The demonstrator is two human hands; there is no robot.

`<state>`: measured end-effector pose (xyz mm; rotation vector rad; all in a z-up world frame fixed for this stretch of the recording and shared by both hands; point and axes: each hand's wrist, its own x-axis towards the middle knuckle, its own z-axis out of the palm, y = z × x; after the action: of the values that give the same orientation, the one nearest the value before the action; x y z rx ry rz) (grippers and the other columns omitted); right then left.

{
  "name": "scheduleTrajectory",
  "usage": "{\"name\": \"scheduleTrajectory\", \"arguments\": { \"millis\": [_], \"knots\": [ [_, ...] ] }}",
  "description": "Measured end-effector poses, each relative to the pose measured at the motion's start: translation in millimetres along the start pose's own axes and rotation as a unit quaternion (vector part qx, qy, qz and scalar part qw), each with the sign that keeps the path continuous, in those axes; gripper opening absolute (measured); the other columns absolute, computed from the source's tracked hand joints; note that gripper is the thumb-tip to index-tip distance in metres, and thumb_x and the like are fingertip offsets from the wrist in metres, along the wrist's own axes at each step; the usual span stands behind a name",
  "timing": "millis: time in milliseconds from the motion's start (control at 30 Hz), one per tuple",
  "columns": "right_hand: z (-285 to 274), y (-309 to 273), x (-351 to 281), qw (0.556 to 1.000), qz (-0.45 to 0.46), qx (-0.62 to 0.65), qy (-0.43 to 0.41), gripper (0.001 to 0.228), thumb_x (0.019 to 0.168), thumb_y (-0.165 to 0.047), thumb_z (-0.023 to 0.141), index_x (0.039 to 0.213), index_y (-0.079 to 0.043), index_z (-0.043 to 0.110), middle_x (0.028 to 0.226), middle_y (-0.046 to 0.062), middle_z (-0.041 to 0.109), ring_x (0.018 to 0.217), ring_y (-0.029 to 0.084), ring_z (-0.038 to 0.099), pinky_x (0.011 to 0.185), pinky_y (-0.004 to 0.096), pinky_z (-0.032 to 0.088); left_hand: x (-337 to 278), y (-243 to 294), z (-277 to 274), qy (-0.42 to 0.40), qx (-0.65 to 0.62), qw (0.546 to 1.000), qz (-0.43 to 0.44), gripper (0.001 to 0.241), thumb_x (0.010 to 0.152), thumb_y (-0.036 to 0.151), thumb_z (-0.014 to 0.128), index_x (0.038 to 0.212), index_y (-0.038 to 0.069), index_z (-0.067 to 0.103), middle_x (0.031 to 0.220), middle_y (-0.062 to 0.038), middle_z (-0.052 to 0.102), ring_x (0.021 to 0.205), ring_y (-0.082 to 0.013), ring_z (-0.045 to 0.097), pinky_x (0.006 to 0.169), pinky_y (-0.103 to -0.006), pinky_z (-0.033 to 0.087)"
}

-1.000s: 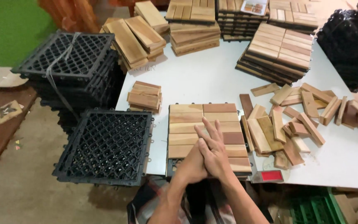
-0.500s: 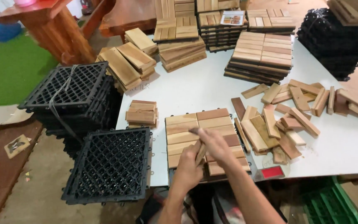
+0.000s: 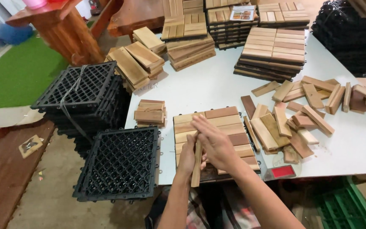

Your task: Assembling wooden floor tiles by sanding individual wood slats and fitting them into a plastic interlocking grid.

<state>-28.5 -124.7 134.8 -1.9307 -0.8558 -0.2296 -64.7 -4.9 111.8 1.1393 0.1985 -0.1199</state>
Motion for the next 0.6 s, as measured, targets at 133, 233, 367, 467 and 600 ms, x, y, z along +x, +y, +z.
{"name": "scheduleTrajectory", "arguments": {
  "millis": [133,233,367,467,600],
  "knots": [
    [30,7,-22,0.989,-0.128,-0.053,0.062,0.038,0.104,-0.014,0.049,0.139,-0.004,0.062,0.148,0.015,0.058,0.144,0.035,0.044,0.12,0.048,0.028,29,-4,-14,0.005,-0.011,0.999,0.041,0.06,0.098,0.053,0.039,0.129,0.006,0.062,0.073,-0.007,0.055,0.054,-0.0109,0.052,0.039,-0.0207,0.044],
    [42,-25,-61,0.989,-0.128,0.027,0.07,0.037,0.102,-0.008,0.047,0.132,-0.001,0.067,0.143,0.016,0.063,0.14,0.036,0.048,0.117,0.049,0.035,46,6,-25,0.017,-0.03,0.992,0.118,0.045,0.109,0.03,0.043,0.146,0.008,0.056,0.095,-0.011,0.068,0.071,-0.0115,0.061,0.047,-0.0203,0.05],
    [38,-24,-91,0.989,-0.077,0.113,0.06,0.042,0.102,-0.017,0.041,0.121,-0.007,0.078,0.126,0.01,0.077,0.128,0.03,0.064,0.11,0.045,0.042,44,11,-32,-0.028,-0.143,0.985,0.092,0.045,0.111,0.027,0.043,0.148,0.003,0.051,0.086,-0.012,0.064,0.058,-0.0149,0.058,0.032,-0.0222,0.045],
    [8,-22,-54,0.983,-0.014,0.117,0.142,0.042,0.105,-0.013,0.038,0.123,-0.005,0.075,0.124,0.012,0.076,0.128,0.031,0.063,0.113,0.046,0.043,44,-9,-37,0.001,-0.147,0.986,0.08,0.042,0.106,0.022,0.054,0.143,0.002,0.056,0.081,-0.011,0.066,0.054,-0.0155,0.059,0.031,-0.0244,0.047],
    [6,13,5,0.992,-0.069,0.001,0.102,0.038,0.102,-0.005,0.049,0.136,-0.007,0.065,0.142,0.014,0.063,0.14,0.034,0.048,0.118,0.05,0.037,59,-42,-40,0.045,-0.115,0.991,0.044,0.019,0.097,0.023,0.073,0.102,0.005,0.075,0.06,-0.014,0.063,0.038,-0.0197,0.059,0.028,-0.0287,0.047]
  ]
}}
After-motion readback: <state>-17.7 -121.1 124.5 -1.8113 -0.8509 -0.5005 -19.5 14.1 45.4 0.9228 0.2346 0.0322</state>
